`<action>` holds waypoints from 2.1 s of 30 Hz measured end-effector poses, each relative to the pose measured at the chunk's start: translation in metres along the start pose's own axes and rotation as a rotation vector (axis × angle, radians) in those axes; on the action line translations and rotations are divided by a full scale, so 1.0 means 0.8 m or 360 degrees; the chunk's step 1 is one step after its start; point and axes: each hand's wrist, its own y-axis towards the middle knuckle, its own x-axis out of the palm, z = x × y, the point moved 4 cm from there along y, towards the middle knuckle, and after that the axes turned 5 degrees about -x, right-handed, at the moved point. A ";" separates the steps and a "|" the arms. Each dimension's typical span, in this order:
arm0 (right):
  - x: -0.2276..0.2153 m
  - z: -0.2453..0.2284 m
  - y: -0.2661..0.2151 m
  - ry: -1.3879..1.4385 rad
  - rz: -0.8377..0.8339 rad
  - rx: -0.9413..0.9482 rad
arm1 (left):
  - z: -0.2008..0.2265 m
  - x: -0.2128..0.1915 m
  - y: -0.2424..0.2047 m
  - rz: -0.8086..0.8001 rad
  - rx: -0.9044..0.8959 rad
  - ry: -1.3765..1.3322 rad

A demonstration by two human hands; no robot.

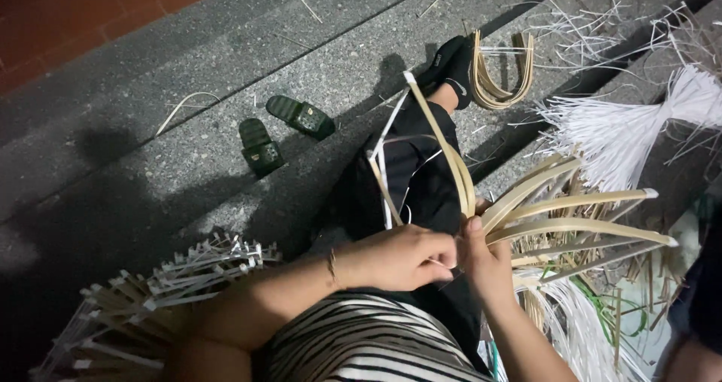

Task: The person is seen sitting on the floor weaving components for a basket or similar bamboo/wood product using thin strips of material.

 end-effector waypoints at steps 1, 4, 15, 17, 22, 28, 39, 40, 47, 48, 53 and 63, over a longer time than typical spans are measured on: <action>-0.001 0.003 -0.001 -0.0002 -0.0001 0.0004 | -0.004 0.001 0.004 0.0000 -0.0002 -0.0005; 0.003 0.002 -0.003 -0.0278 -0.0071 -0.0131 | -0.028 0.014 0.019 -0.0150 -0.0137 -0.0761; -0.056 0.004 0.031 0.0090 0.0193 -0.0146 | -0.037 0.114 0.052 0.0665 0.0011 -0.1418; -0.126 0.080 0.099 0.0203 0.0090 0.0232 | -0.027 0.081 0.038 0.0752 0.0169 -0.1437; -0.102 0.060 0.124 -0.0774 -0.0594 -0.0218 | -0.090 0.067 0.047 0.0679 0.0089 -0.1180; -0.008 -0.065 0.083 -0.0228 -0.1318 -0.0280 | -0.151 -0.089 -0.056 0.0652 -0.0147 -0.1706; -0.071 0.031 0.086 -0.0682 -0.0558 0.0496 | -0.541 -0.215 -0.267 0.1151 -0.1112 0.1577; -0.078 0.042 0.085 -0.0669 -0.0515 0.0504 | -0.555 -0.205 -0.280 0.1130 -0.1070 0.1580; -0.127 0.104 0.061 -0.0730 -0.0216 0.1056 | -0.733 -0.060 -0.340 -0.0167 -0.2265 0.0576; -0.128 0.107 0.059 -0.0819 -0.0212 0.1183 | -0.752 -0.033 -0.350 -0.0253 -0.2475 0.0134; -0.115 0.125 0.074 -0.0553 -0.0391 0.1083 | -0.787 -0.034 -0.317 -0.0379 -0.2297 0.0418; -0.122 0.247 0.291 -0.0801 0.0014 0.0414 | -0.355 -0.099 0.053 0.0553 -0.0724 -0.0074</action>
